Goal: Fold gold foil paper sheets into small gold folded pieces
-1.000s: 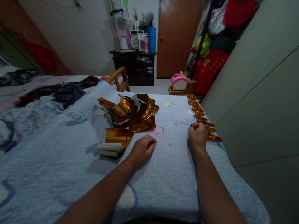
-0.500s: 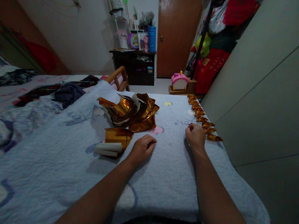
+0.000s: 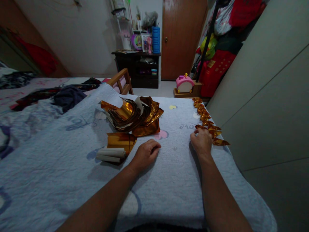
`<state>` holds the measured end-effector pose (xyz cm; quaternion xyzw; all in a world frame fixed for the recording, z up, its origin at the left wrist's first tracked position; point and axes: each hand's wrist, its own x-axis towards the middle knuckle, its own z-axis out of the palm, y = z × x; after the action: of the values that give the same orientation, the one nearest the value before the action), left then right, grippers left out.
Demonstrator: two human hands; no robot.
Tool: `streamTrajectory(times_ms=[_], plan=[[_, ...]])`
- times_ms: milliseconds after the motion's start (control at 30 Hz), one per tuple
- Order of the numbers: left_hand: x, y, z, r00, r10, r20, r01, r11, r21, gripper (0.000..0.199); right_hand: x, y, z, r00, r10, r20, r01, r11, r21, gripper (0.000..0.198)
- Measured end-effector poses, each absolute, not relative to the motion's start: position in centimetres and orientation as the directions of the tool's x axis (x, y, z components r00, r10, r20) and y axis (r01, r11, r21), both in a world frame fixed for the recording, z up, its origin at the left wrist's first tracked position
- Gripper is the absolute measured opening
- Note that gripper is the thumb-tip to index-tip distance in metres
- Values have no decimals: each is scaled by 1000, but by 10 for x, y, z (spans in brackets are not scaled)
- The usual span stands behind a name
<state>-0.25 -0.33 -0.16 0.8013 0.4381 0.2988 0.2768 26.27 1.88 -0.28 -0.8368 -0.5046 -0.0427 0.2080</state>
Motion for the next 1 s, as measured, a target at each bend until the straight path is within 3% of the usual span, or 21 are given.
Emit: streamTrajectory(times_ms=[333,1000], plan=[[-1,-4,-2,438,868,233,541,-462,703,14,268,32,-18,266,842,469,916,-69,-396,47],[-1,-4,-2,444,868,224,532,-456,713,13,272,32,-24,343,835,431,908,-178,-378,44]])
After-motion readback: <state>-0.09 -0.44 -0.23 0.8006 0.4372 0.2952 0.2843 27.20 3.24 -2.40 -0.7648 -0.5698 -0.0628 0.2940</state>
